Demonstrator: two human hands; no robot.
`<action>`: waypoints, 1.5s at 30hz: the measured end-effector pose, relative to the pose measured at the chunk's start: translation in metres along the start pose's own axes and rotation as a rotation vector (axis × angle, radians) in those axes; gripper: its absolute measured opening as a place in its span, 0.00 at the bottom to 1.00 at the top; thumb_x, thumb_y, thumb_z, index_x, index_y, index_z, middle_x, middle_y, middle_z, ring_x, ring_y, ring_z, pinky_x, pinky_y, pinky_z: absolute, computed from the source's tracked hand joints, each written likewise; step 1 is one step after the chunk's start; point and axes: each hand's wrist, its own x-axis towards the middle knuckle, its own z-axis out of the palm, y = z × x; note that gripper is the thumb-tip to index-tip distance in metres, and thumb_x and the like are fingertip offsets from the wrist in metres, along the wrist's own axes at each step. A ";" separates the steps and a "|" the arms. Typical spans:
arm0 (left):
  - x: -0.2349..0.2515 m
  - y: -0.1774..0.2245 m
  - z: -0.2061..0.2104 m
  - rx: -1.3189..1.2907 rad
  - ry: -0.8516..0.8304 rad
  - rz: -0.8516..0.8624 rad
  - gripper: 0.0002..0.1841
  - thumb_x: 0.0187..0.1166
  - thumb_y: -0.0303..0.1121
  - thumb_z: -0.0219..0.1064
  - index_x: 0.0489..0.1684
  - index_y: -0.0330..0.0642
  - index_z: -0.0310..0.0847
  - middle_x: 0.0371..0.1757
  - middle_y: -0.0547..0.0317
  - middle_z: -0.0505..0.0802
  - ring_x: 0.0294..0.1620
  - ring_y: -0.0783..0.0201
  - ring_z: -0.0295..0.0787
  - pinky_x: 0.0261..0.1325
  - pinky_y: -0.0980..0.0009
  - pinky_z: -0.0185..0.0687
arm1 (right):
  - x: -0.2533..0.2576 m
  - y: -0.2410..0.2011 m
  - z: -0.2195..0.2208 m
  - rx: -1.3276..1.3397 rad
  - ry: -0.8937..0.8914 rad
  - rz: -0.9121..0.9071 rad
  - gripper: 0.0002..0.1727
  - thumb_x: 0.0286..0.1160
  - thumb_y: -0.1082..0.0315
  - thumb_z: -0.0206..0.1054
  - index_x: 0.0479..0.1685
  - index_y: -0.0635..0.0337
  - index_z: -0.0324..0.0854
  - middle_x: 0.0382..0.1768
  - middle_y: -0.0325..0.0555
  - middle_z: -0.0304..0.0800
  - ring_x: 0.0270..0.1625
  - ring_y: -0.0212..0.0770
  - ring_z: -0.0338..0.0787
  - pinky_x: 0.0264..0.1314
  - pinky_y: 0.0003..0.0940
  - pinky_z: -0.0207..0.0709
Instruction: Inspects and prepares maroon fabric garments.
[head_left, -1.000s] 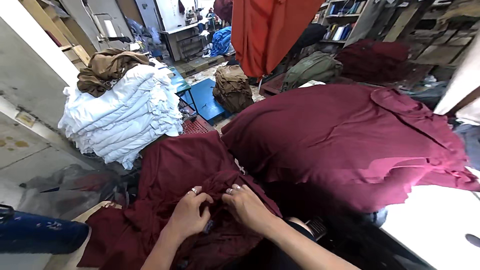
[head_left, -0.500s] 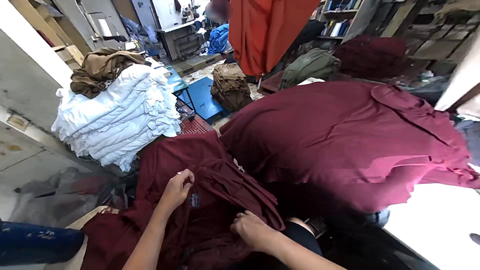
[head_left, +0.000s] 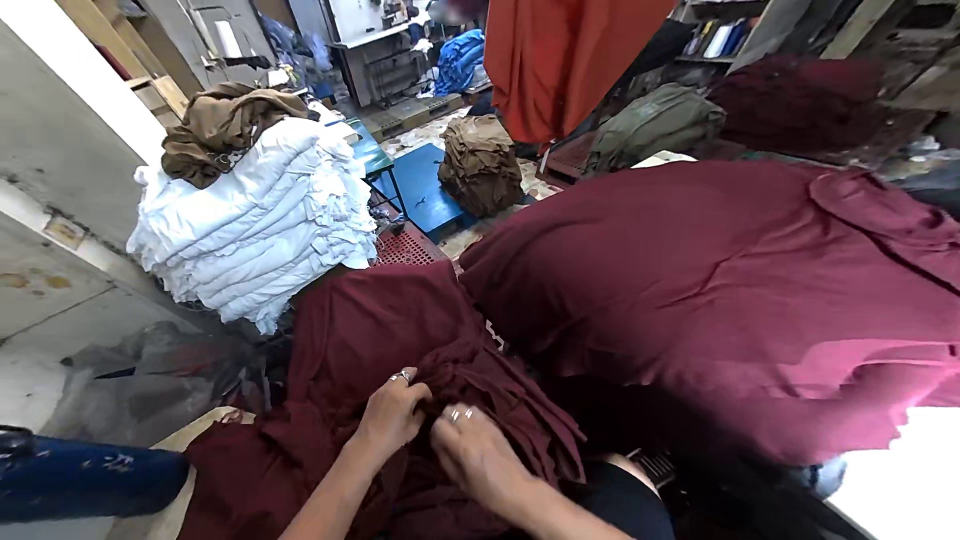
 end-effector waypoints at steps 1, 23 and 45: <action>0.004 -0.005 -0.006 -0.003 -0.016 -0.023 0.10 0.75 0.30 0.70 0.48 0.40 0.93 0.68 0.36 0.88 0.71 0.42 0.85 0.71 0.47 0.81 | -0.008 -0.002 0.010 0.051 -0.075 -0.090 0.08 0.78 0.70 0.64 0.46 0.59 0.87 0.44 0.55 0.92 0.53 0.58 0.91 0.55 0.55 0.84; -0.039 0.016 0.014 0.050 0.092 -0.030 0.28 0.72 0.56 0.70 0.54 0.38 0.89 0.74 0.30 0.83 0.76 0.35 0.80 0.72 0.44 0.79 | 0.035 0.022 -0.033 -0.031 -0.189 0.160 0.10 0.75 0.69 0.67 0.44 0.69 0.86 0.56 0.66 0.85 0.65 0.65 0.84 0.66 0.59 0.77; -0.030 0.019 0.019 -0.034 0.199 -0.114 0.15 0.74 0.42 0.72 0.43 0.37 0.93 0.69 0.34 0.88 0.74 0.39 0.83 0.74 0.47 0.78 | 0.017 0.027 -0.073 -0.132 -0.392 0.107 0.21 0.78 0.54 0.69 0.38 0.67 0.90 0.57 0.66 0.87 0.69 0.67 0.80 0.70 0.64 0.69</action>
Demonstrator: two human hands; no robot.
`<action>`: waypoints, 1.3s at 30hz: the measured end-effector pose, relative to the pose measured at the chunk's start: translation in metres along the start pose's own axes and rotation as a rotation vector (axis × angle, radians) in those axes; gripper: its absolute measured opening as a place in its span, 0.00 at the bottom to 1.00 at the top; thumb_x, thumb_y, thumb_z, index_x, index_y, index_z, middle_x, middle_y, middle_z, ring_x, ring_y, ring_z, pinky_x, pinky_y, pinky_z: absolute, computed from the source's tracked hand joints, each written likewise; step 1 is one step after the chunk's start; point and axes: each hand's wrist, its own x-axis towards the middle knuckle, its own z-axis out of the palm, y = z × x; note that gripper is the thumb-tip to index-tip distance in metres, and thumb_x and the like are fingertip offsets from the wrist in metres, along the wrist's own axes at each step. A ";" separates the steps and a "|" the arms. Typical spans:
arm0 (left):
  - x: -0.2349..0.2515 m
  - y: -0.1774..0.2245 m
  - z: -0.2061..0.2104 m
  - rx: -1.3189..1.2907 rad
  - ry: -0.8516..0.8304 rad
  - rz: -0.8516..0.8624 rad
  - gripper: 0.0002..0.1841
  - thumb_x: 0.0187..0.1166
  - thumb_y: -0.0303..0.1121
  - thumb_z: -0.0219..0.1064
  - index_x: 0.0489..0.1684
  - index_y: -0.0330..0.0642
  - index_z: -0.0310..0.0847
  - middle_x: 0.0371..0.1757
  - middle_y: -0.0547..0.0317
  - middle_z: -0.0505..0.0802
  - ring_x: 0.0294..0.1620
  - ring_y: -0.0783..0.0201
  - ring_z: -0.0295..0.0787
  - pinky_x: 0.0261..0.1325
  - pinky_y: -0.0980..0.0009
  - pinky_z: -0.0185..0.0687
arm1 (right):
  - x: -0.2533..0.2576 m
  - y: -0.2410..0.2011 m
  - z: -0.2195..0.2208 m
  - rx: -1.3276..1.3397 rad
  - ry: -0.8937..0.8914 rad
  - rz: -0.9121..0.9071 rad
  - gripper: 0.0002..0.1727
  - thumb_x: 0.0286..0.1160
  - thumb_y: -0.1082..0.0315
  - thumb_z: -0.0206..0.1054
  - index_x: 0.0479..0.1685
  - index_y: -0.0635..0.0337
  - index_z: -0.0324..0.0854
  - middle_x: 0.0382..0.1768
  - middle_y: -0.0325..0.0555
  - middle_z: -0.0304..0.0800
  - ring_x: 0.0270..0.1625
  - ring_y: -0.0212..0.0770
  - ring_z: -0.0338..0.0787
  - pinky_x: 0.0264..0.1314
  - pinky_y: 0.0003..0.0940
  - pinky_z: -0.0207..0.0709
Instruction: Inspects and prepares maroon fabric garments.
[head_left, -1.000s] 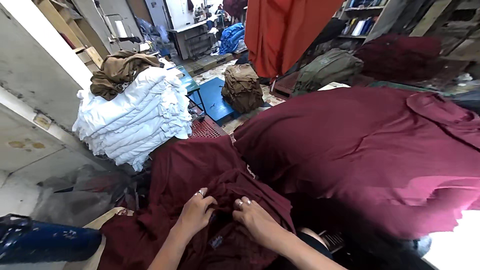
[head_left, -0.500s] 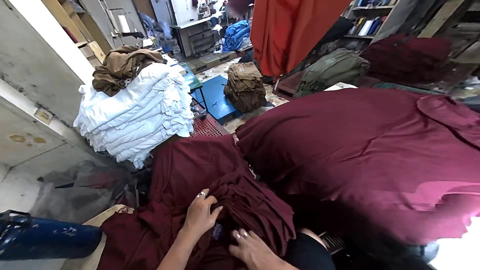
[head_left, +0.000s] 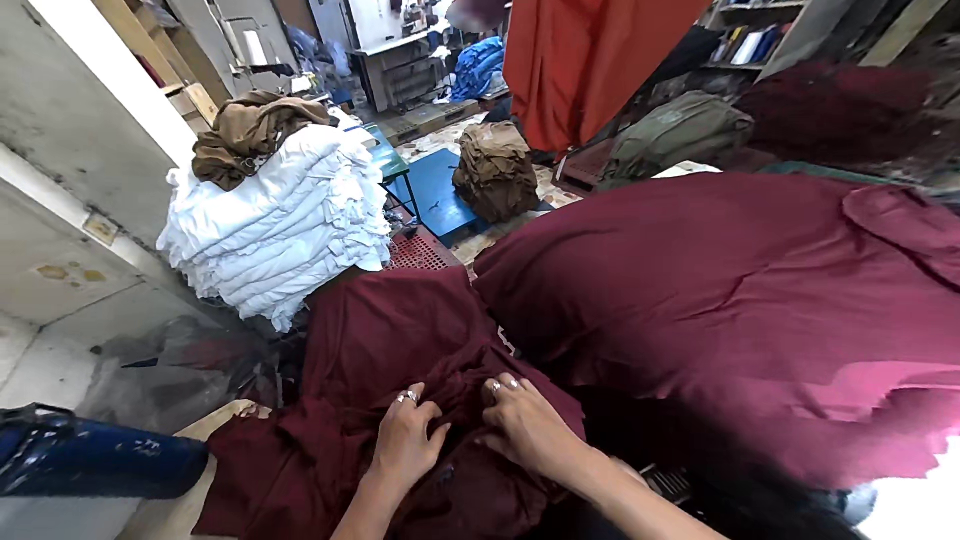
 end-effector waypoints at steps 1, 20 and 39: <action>-0.007 0.004 0.004 0.009 0.032 0.018 0.14 0.73 0.39 0.71 0.43 0.37 0.93 0.68 0.34 0.88 0.72 0.37 0.84 0.72 0.46 0.79 | 0.006 0.002 0.000 -0.003 0.021 0.006 0.21 0.77 0.54 0.69 0.37 0.67 0.90 0.56 0.65 0.87 0.68 0.66 0.81 0.69 0.62 0.69; 0.053 -0.045 -0.013 -0.076 -0.094 -0.114 0.15 0.70 0.39 0.75 0.47 0.38 0.92 0.68 0.39 0.88 0.74 0.45 0.81 0.75 0.50 0.76 | -0.047 -0.036 0.078 0.171 -0.273 -0.069 0.16 0.75 0.61 0.74 0.49 0.66 0.91 0.73 0.68 0.79 0.79 0.70 0.73 0.75 0.69 0.68; 0.056 -0.009 0.010 0.046 -0.123 -0.287 0.26 0.78 0.55 0.68 0.55 0.38 0.90 0.70 0.41 0.86 0.75 0.45 0.81 0.77 0.49 0.75 | -0.017 -0.008 0.104 0.048 -0.086 0.004 0.24 0.83 0.47 0.64 0.60 0.60 0.85 0.67 0.71 0.81 0.72 0.70 0.80 0.69 0.66 0.74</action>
